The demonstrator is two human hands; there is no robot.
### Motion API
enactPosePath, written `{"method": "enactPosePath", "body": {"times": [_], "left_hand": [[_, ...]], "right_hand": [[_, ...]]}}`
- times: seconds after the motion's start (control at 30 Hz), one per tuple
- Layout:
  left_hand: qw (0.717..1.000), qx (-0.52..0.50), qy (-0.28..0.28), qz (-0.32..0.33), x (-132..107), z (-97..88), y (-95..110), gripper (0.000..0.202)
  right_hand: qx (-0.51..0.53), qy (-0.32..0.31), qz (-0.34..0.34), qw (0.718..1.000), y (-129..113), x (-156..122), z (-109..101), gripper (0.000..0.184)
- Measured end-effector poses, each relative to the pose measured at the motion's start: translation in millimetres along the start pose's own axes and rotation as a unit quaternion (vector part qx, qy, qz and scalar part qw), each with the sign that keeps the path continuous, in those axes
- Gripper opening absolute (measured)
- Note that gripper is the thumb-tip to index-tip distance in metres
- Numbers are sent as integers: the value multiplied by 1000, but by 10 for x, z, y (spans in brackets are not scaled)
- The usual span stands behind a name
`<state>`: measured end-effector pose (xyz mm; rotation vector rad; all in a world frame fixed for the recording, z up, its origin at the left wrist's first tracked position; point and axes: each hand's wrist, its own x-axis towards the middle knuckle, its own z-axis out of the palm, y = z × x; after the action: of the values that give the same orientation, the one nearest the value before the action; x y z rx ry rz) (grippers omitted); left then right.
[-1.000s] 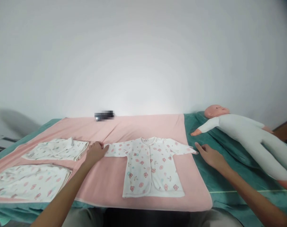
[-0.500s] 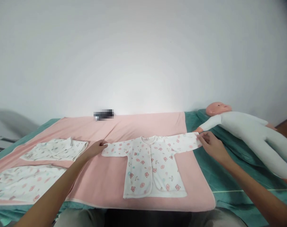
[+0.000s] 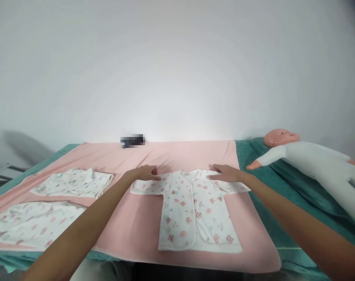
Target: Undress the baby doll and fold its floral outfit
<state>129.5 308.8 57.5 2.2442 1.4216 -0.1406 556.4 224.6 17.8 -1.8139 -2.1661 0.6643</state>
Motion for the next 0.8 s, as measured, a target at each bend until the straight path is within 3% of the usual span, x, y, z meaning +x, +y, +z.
{"method": "enactPosePath", "body": {"times": [0.2, 0.33, 0.47, 0.6, 0.7, 0.8], "left_hand": [[997, -16, -49, 54, 266, 103, 311, 55], [993, -56, -22, 102, 172, 144, 516, 50], [979, -120, 51, 154, -328, 5, 810, 44], [937, -216, 154, 228, -991, -211, 1220, 46], [916, -241, 196, 254, -1429, -356, 1526, 45], [895, -269, 235, 268, -1777, -469, 1817, 44]], "right_hand": [[63, -10, -43, 997, -258, 177, 26, 69], [93, 20, -57, 994, -512, -2, -27, 63], [134, 70, -95, 984, -875, -376, -258, 56], [176, 145, -124, 966, -1350, -841, -554, 53], [196, 206, -128, 950, -1710, -1215, -745, 54], [231, 229, -148, 934, -2049, -1568, -898, 51]]}}
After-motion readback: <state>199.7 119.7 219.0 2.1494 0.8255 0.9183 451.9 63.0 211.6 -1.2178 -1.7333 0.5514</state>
